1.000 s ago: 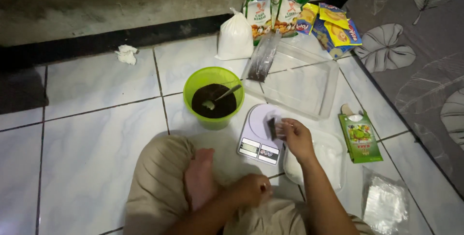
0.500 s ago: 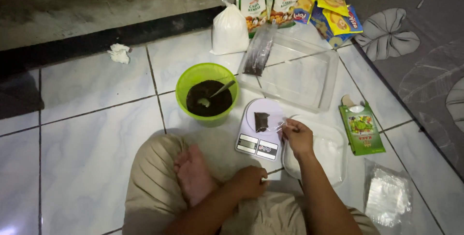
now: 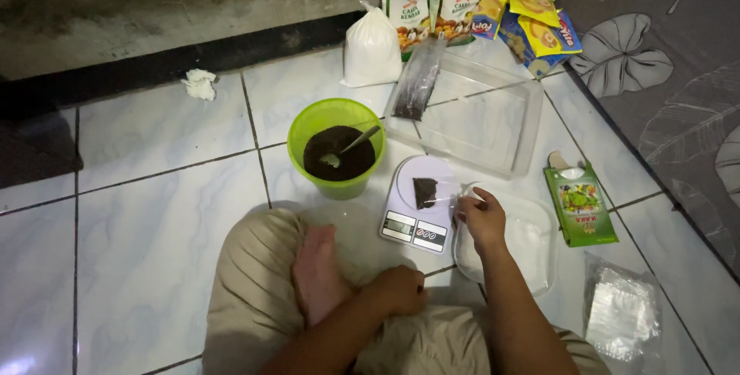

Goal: Scooping dark powder into small plastic bags and weighing them on a digital scale

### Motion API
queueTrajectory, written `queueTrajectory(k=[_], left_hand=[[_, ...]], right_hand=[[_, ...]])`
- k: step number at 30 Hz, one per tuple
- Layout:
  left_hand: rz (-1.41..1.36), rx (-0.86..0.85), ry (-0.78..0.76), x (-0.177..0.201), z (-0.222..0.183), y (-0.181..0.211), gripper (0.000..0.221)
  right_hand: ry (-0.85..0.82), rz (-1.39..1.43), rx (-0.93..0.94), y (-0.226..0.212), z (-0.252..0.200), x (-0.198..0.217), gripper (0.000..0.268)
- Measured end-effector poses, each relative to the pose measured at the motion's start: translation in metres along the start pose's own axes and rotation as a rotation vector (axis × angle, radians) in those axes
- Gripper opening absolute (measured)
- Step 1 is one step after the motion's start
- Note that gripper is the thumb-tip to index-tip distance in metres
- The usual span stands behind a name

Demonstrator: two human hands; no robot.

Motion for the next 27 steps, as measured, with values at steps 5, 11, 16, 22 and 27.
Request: queueTrajectory(k=[5, 11, 16, 22, 27], left_hand=[[-0.032, 0.004, -0.003, 0.0, -0.003, -0.001, 0.044], [-0.004, 0.008, -0.011, -0.003, 0.008, -0.006, 0.043], [0.032, 0.0, -0.025, -0.001, 0.008, -0.004, 0.043], [0.072, -0.022, -0.005, -0.008, 0.029, -0.011, 0.047], [0.06, -0.012, -0.036, -0.003, 0.014, -0.004, 0.05]], right_hand=[[0.0, -0.011, -0.022, 0.0, 0.001, -0.001, 0.055], [0.002, 0.023, 0.001, 0.014, 0.014, 0.005, 0.05], [-0.005, 0.013, -0.024, 0.007, 0.006, 0.002, 0.048], [-0.017, -0.018, -0.045, 0.003, 0.0, -0.001, 0.05], [-0.026, 0.027, -0.047, 0.01, 0.006, 0.0, 0.047]])
Point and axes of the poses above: each hand's wrist, its own z-axis towards the middle knuckle, its own x-axis out of the back of the hand, y = z × x, the point moved 8 cm from there along z, towards the middle knuckle, and after that the axes turned 15 degrees about -y, right-handed, at the moved point
